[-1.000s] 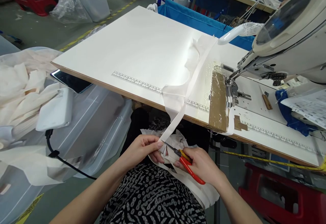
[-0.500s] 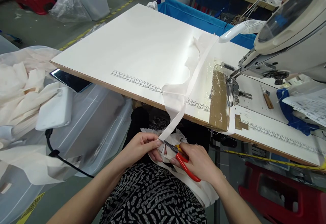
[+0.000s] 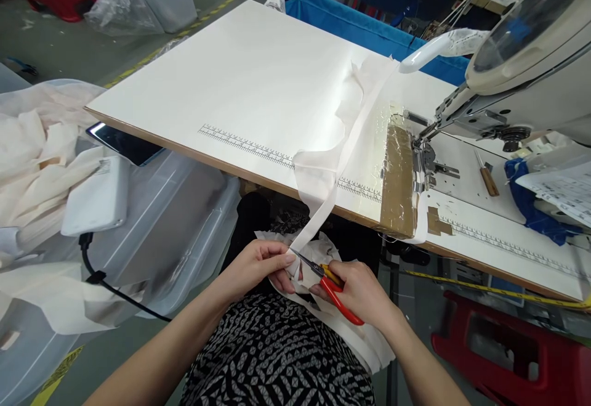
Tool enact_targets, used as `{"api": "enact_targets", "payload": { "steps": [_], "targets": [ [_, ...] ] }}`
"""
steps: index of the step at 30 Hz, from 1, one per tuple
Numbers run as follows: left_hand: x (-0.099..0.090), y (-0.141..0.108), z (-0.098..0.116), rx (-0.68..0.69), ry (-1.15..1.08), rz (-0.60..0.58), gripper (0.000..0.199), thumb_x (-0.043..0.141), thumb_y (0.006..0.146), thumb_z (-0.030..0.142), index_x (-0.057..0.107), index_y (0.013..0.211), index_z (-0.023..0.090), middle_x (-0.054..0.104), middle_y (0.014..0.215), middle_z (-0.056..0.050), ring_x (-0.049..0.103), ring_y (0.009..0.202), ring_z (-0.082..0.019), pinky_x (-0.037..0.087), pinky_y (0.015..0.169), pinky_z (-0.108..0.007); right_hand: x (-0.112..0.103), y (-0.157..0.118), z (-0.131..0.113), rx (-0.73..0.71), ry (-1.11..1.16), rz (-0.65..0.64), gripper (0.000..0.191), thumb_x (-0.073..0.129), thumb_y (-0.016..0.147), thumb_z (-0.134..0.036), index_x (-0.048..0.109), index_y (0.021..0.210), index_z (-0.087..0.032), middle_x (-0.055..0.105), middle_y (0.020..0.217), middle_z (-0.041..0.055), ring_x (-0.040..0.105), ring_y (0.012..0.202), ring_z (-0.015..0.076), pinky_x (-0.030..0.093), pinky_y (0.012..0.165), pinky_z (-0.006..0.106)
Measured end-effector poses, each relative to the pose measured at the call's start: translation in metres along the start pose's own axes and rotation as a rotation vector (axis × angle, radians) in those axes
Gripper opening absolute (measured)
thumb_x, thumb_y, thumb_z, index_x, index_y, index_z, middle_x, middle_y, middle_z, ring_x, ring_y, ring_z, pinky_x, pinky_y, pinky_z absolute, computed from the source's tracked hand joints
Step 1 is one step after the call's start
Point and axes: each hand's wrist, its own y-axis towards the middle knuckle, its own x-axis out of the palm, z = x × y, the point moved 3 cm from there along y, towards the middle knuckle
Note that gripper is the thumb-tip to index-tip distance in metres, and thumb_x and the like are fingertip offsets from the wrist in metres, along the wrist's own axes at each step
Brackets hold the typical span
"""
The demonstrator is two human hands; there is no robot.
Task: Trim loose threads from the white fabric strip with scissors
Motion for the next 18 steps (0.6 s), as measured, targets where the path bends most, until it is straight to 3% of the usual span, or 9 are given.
{"api": "enact_targets", "payload": {
  "steps": [9,12,13,15,18],
  "targets": [
    [-0.001,0.003,-0.005,-0.041,0.020,-0.004,0.045,0.062,0.079,0.055,0.057,0.078,0.010,0.069,0.067,-0.012,0.067,0.062,-0.015,0.053,0.062,-0.021,0.005,0.007,0.001,-0.022,0.151,-0.020,0.063,0.052,0.078,-0.073,0.036,0.062,-0.014,0.039,0.055,-0.0028,0.027,0.052,0.0048,0.017,0.051,0.019],
    [-0.004,0.001,-0.005,-0.036,0.140,0.008,0.045,0.056,0.083,0.053,0.059,0.093,0.009,0.071,0.080,-0.012,0.066,0.066,-0.015,0.053,0.065,-0.023,0.008,0.001,0.008,-0.022,0.218,-0.007,0.060,0.055,0.079,-0.069,0.035,0.064,-0.014,0.039,0.058,-0.0031,0.028,0.054,0.0050,0.018,0.051,0.019],
    [-0.007,0.000,-0.003,0.008,0.227,0.055,0.046,0.055,0.084,0.051,0.059,0.104,0.010,0.071,0.090,-0.012,0.065,0.067,-0.014,0.052,0.065,-0.024,0.009,-0.003,0.011,-0.016,0.228,-0.003,0.059,0.056,0.079,-0.068,0.034,0.065,-0.015,0.040,0.059,-0.0030,0.029,0.055,0.0051,0.018,0.051,0.019],
    [-0.014,-0.003,0.006,0.183,0.461,0.266,0.047,0.053,0.087,0.045,0.054,0.123,0.016,0.066,0.107,-0.009,0.060,0.070,-0.011,0.049,0.065,-0.024,0.013,-0.011,0.018,-0.005,0.261,-0.003,0.057,0.058,0.079,-0.065,0.034,0.065,-0.015,0.040,0.061,-0.0028,0.030,0.056,0.0055,0.019,0.052,0.019],
    [-0.012,-0.008,0.032,0.556,0.800,0.670,0.038,0.049,0.090,0.038,0.056,0.122,0.020,0.062,0.111,-0.007,0.056,0.086,-0.013,0.046,0.075,-0.025,0.019,-0.023,0.024,-0.006,0.353,-0.005,0.054,0.061,0.080,-0.061,0.036,0.066,-0.015,0.041,0.063,-0.0026,0.033,0.058,0.0061,0.023,0.054,0.018]
  ]
}}
